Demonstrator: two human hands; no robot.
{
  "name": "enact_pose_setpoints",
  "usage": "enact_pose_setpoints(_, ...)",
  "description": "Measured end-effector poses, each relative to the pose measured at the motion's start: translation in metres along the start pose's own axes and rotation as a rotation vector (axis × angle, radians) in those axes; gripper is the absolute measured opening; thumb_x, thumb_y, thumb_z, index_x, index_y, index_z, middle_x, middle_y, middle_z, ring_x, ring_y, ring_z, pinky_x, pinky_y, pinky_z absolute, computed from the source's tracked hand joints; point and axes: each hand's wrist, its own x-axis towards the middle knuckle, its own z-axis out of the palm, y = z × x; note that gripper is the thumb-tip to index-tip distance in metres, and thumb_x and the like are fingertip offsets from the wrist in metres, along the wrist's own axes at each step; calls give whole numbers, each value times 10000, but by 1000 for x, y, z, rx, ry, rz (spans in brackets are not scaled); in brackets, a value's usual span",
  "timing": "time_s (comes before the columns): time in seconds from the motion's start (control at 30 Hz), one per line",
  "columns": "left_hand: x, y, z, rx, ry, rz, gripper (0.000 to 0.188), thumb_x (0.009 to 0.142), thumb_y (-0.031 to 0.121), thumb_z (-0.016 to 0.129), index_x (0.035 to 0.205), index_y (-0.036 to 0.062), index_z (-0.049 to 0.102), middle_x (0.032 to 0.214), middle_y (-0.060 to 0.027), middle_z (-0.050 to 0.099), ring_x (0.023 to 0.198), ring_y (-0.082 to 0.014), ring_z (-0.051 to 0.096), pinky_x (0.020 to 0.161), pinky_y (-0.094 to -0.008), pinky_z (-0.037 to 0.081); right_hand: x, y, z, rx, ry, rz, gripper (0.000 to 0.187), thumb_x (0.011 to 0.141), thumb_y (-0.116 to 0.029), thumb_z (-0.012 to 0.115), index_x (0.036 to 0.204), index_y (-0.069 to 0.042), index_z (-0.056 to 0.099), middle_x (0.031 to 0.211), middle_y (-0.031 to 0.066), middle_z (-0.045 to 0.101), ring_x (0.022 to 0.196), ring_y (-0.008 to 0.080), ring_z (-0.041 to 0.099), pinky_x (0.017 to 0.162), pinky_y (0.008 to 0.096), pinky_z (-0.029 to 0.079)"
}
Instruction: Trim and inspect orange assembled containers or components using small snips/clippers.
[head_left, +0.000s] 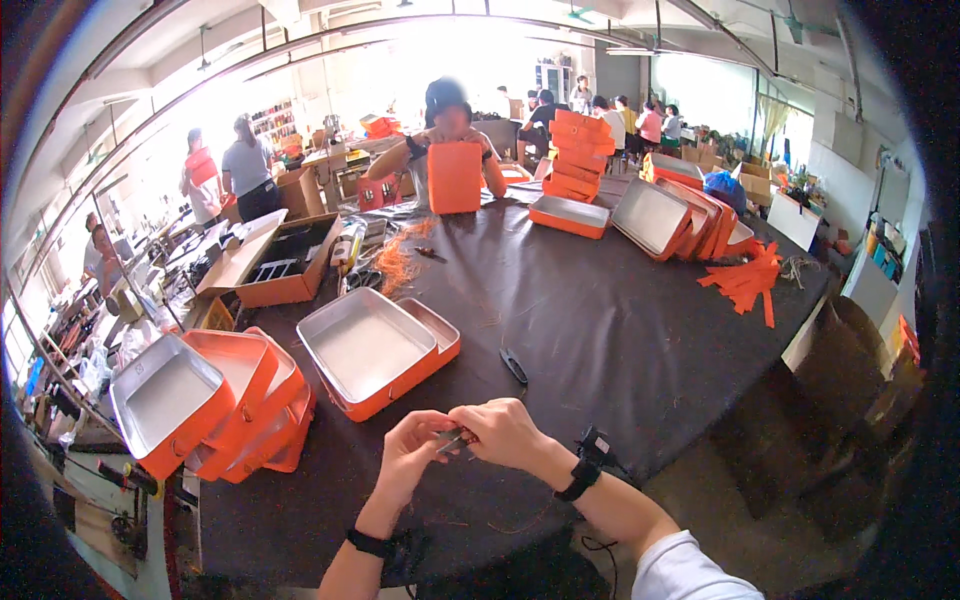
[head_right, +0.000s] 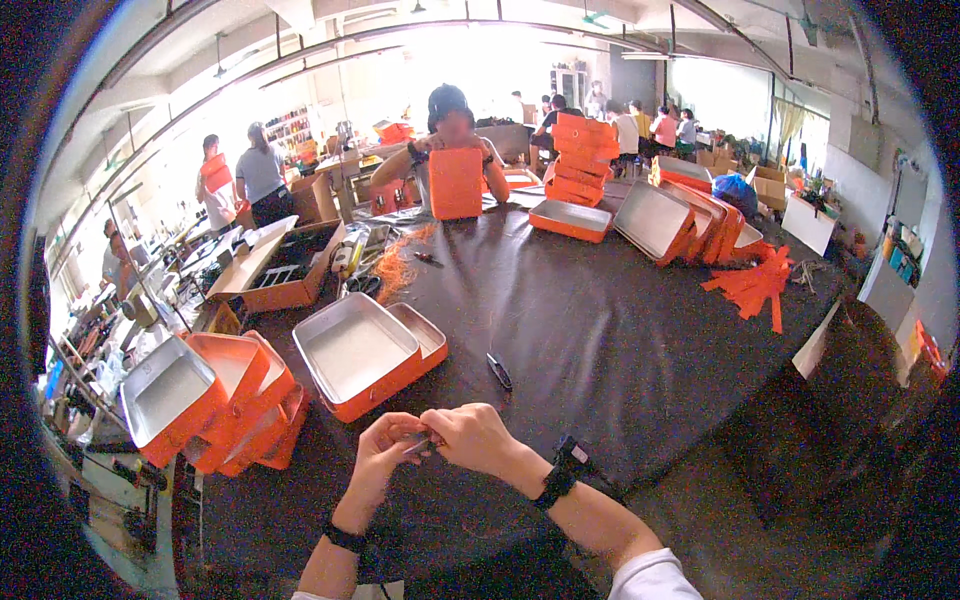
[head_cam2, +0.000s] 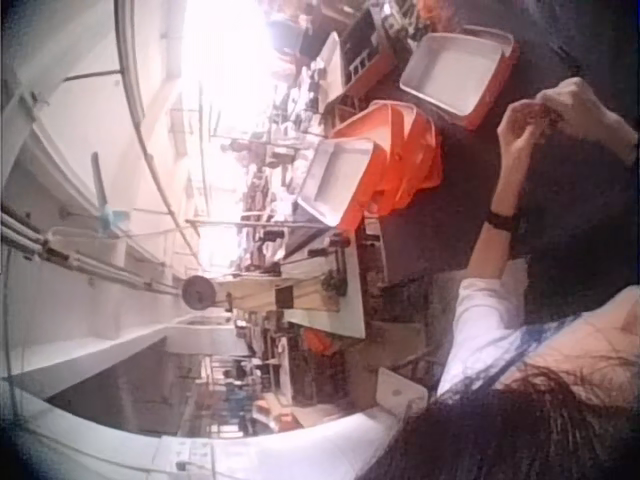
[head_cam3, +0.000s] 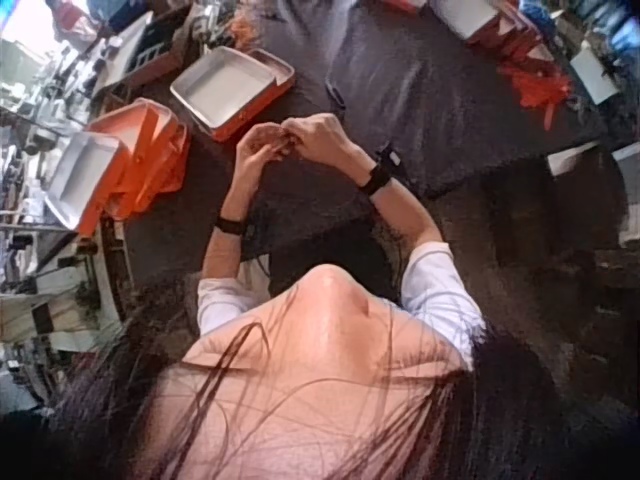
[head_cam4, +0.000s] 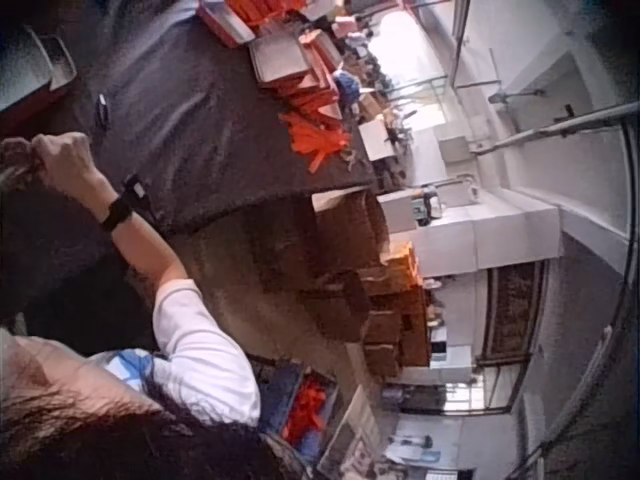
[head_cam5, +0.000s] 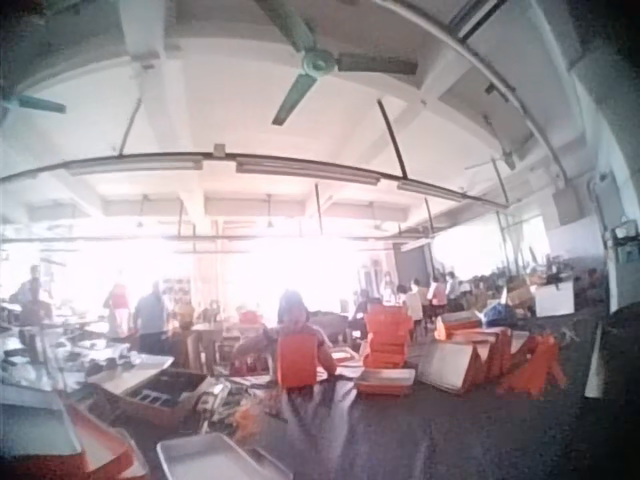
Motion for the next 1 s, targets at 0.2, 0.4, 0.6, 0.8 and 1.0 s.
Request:
enact_pose_setpoints(0.2,9,-14,-3,101,-153,-40,371,923,21,700,1281,14,604,1148,-79,697,971,-125,684,799,-268,570,-10,14,7,26,32,153,293,735,-77,735,1021,-104,676,782,77,722,707,285,727,633,399,578)
enact_pose_setpoints(0.4,8,-39,3,325,-551,-198,486,971,191,729,1401,55,549,1210,-90,694,1088,-157,656,972,-335,528,1,59,-18,-260,182,293,189,776,-91,726,962,-118,706,793,103,725,718,291,730,645,392,577)
enact_pose_setpoints(0.6,-1,-35,7,547,-628,-162,542,965,269,740,1424,53,547,1286,-86,656,1167,-185,596,1030,-353,486,21,134,-106,-295,509,493,90,878,-122,664,962,-103,690,813,169,719,776,382,714,678,483,561)
enact_pose_setpoints(0.8,3,-51,12,676,-716,-25,591,956,390,722,1441,102,547,1286,-115,608,1236,-262,552,1063,-406,441,-63,247,-190,-700,372,640,175,958,-155,592,1100,-102,679,970,186,709,911,411,692,788,510,552)
enact_pose_setpoints(1.0,-9,-20,31,980,-768,-90,657,913,473,716,1490,252,490,1427,-130,492,1367,-343,439,1118,-539,352,-161,310,-236,-772,155,948,314,944,-145,613,1253,-140,668,1187,189,616,1092,395,626,910,490,532)
